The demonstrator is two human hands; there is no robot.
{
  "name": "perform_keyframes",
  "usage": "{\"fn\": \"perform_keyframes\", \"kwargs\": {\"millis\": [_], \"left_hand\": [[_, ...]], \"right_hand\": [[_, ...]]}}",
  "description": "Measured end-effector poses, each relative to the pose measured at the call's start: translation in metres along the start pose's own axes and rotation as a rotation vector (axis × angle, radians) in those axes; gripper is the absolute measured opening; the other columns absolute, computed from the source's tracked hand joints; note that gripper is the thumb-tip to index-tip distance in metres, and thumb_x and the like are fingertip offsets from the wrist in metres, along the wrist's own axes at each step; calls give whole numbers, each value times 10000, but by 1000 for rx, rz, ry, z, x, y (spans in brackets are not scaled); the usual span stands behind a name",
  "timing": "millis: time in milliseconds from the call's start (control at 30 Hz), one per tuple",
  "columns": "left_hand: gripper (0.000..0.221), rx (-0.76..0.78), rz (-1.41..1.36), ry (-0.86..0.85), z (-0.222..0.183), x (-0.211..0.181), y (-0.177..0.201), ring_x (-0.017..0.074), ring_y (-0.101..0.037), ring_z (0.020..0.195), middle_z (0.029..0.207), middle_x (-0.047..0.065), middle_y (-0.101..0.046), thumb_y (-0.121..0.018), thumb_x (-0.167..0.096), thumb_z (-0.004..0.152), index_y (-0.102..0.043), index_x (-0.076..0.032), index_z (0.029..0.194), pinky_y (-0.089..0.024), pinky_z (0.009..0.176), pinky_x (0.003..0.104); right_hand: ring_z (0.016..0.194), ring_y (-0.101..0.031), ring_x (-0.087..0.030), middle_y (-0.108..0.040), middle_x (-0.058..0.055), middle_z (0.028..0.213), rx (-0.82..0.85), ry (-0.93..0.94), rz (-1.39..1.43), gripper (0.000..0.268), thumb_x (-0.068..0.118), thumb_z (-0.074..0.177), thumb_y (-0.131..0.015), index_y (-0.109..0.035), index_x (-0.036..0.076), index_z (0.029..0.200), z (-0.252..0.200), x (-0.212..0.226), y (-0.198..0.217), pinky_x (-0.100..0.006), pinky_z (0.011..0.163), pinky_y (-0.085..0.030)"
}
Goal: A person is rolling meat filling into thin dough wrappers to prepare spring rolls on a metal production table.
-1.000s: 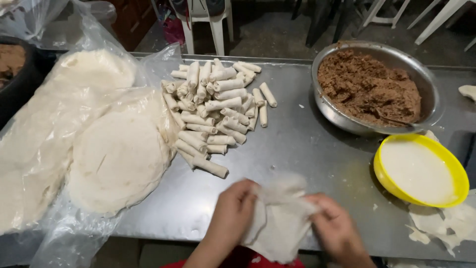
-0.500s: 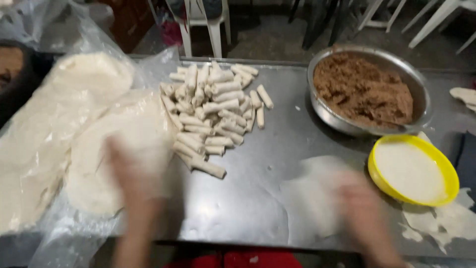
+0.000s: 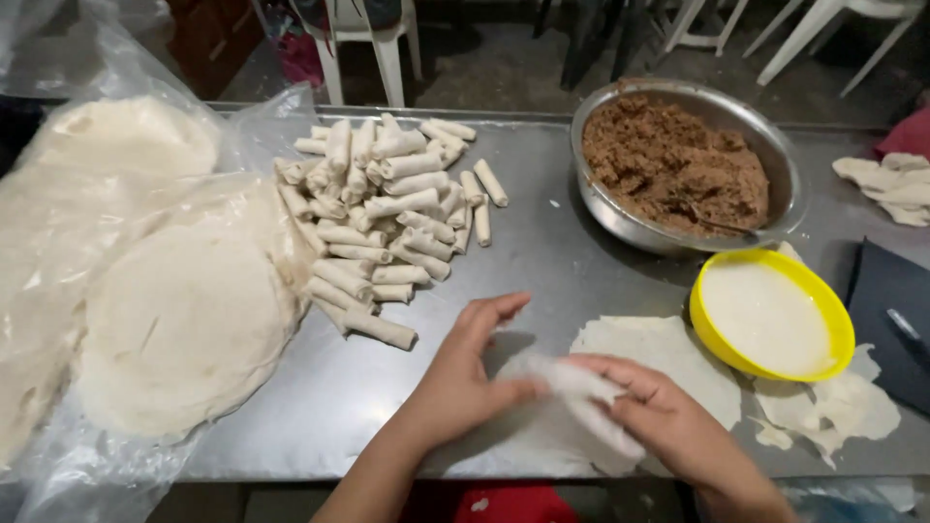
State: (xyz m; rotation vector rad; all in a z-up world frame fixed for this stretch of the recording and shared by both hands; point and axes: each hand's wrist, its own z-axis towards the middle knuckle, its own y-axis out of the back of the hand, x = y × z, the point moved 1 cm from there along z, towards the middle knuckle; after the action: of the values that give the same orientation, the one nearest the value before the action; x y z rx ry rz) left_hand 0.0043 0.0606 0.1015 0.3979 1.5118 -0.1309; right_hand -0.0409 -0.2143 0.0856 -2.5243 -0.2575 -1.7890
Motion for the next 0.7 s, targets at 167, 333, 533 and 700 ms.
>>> {"fn": "perform_keyframes", "kwargs": {"millis": [167, 333, 533, 700], "left_hand": [[732, 692, -391, -157, -15, -11, 3, 72, -678, 1158, 1174, -78, -752, -875, -242, 907, -601, -96, 1570, -520, 1143, 274], [238, 225, -93, 65, 10, 20, 19, 86, -662, 852, 939, -36, -738, -756, -185, 925, -786, -156, 1160, -503, 785, 229], [561, -49, 714, -327, 21, 89, -36, 458, -429, 1553, 1613, 276, -535, -493, -24, 922, -617, -5, 1470, -329, 1263, 555], [959, 180, 1090, -332, 19, 115, -56, 415, -67, 1660, 1795, 245, -143, -435, -743, 1063, -223, -93, 1736, -8, 1284, 631]], "right_hand": [[1323, -770, -241, -831, -120, 1458, 538, 277, -207, 611, 585, 979, -671, -844, 112, 1325, -20, 56, -7, -395, 1118, -496], [970, -749, -132, -877, -52, 1103, -25, 96, -177, 336, 132, 898, -837, -876, 30, 1215, 48, 15, 9, -269, 879, -567], [1595, -401, -249, -483, -75, 1707, -82, 324, -923, 651, 278, 1013, -625, -491, 225, 1648, 57, -35, -22, -522, 1281, -256], [987, -746, -251, -802, -15, 1128, -71, 545, -1218, 410, 39, 733, -603, -873, 251, 959, 75, 62, 47, -441, 896, -559]]}}
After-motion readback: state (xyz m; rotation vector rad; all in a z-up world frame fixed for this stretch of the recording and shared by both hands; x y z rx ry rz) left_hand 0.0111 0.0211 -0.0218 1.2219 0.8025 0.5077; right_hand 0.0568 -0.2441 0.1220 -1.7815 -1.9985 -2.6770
